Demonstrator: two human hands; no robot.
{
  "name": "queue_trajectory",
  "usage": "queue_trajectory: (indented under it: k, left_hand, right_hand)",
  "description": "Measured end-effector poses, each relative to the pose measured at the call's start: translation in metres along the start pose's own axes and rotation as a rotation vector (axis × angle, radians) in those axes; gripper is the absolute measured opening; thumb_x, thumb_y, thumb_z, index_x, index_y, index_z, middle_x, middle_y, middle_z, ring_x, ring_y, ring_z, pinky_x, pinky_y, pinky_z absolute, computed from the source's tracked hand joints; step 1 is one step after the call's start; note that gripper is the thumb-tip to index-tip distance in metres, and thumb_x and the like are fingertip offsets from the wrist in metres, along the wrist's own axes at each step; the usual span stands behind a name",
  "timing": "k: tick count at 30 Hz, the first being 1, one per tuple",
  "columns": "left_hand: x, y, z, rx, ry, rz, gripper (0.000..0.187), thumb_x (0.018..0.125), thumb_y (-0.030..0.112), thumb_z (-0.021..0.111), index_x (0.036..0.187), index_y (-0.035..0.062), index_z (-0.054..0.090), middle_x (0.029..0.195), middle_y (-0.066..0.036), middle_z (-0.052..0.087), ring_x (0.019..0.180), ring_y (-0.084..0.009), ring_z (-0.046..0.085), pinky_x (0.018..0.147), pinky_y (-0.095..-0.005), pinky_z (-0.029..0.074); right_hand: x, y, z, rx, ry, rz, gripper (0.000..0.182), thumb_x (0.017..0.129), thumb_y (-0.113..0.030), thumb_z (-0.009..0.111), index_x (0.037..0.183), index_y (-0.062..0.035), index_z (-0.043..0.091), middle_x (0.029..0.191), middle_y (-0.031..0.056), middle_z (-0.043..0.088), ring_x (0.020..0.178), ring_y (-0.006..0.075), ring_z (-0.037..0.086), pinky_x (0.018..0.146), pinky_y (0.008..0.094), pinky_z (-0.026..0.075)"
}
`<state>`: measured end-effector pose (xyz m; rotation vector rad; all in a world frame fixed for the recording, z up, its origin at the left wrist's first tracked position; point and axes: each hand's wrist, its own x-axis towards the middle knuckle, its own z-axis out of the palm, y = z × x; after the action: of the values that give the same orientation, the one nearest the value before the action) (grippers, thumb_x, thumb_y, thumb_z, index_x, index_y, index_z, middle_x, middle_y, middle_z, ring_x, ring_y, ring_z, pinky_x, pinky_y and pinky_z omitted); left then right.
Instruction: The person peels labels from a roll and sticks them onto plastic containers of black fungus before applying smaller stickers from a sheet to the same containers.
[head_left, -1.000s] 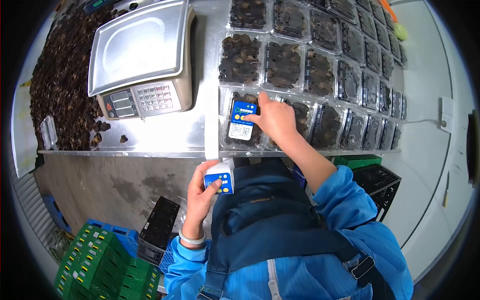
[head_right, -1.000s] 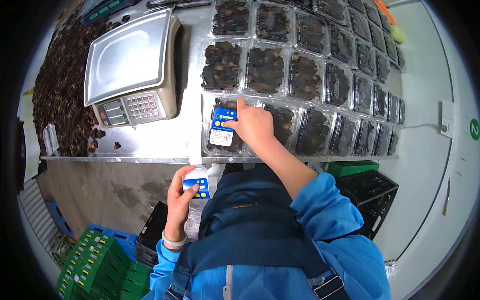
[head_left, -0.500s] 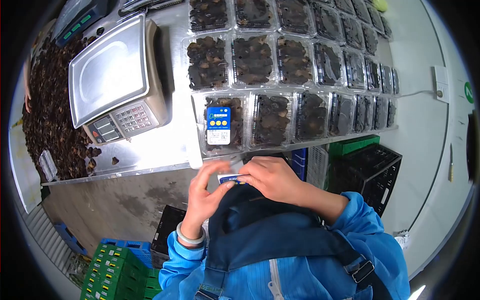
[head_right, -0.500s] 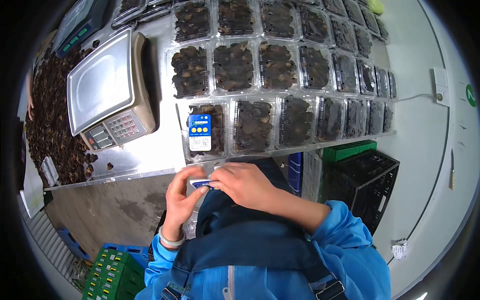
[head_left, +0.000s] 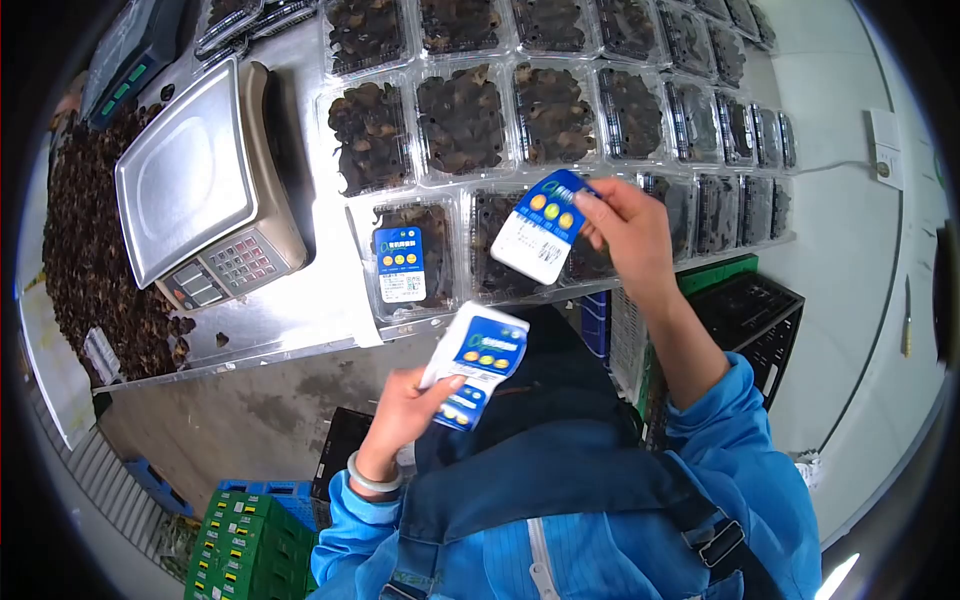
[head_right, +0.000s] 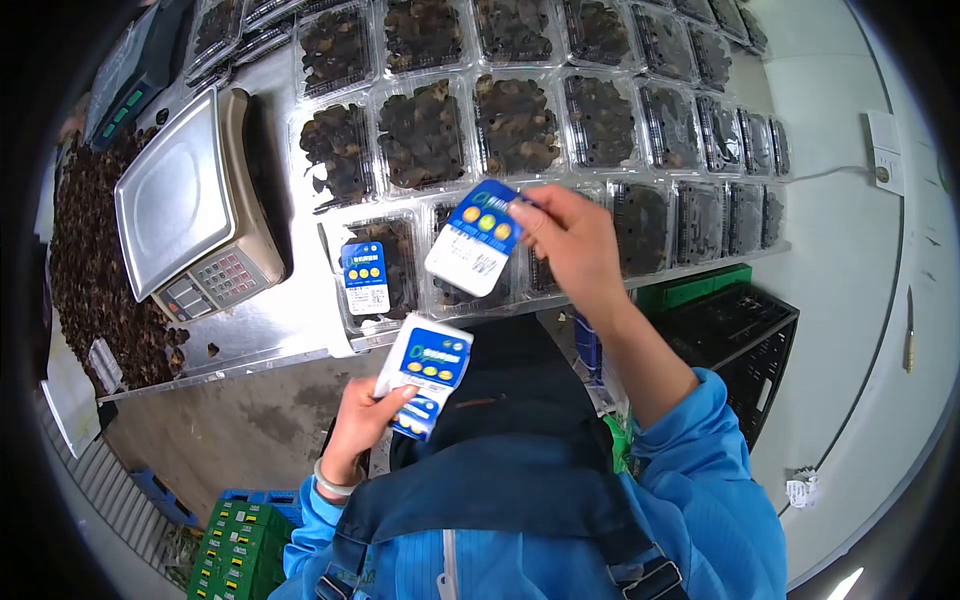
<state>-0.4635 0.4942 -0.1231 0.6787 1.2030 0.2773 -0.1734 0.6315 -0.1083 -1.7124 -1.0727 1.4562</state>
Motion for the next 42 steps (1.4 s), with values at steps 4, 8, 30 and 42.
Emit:
queue_trajectory:
  k: [4,8,30,42]
  left_hand:
    - [0.004,-0.02,-0.01,-0.172,0.195,0.047,0.026,0.094,0.02,0.064,0.102,-0.0047,0.068,0.083,-0.004,0.071,0.073,-0.0062,0.062,0.064,-0.022,0.049]
    - [0.007,-0.019,-0.006,-0.186,0.233,0.07,0.027,0.093,0.021,0.065,0.104,-0.0029,0.068,0.084,-0.003,0.07,0.071,-0.0045,0.059,0.06,-0.0204,0.045]
    - [0.012,0.037,0.01,-0.211,0.5,0.561,0.02,0.085,0.002,0.07,0.102,-0.0024,0.06,0.099,-0.007,0.065,0.094,-0.0102,0.06,0.084,-0.0244,0.047]
    - [-0.012,0.014,-0.02,-0.188,0.362,0.19,0.019,0.09,0.01,0.068,0.103,-0.0027,0.07,0.083,-0.004,0.071,0.073,-0.0059,0.061,0.065,-0.0233,0.05]
  right_hand:
    - [0.013,0.044,0.013,-0.234,-0.234,0.014,0.033,0.074,-0.016,0.082,0.097,0.0002,0.066,0.071,0.0012,0.062,0.064,0.0046,0.053,0.058,0.0232,0.044]
    - [0.025,0.084,0.031,-0.317,-0.245,0.002,0.029,0.074,-0.016,0.081,0.093,-0.0011,0.064,0.068,0.0033,0.062,0.062,0.009,0.057,0.058,0.0264,0.046]
    - [-0.028,-0.038,0.08,-0.503,-0.523,-0.756,0.012,0.087,-0.018,0.065,0.087,-0.0066,0.062,0.074,0.0119,0.064,0.065,0.0317,0.064,0.056,0.0408,0.048]
    - [0.119,-0.088,0.096,-0.149,-0.345,-0.256,0.021,0.087,-0.021,0.069,0.095,-0.002,0.066,0.075,0.0043,0.063,0.066,0.0128,0.057,0.06,0.0271,0.045]
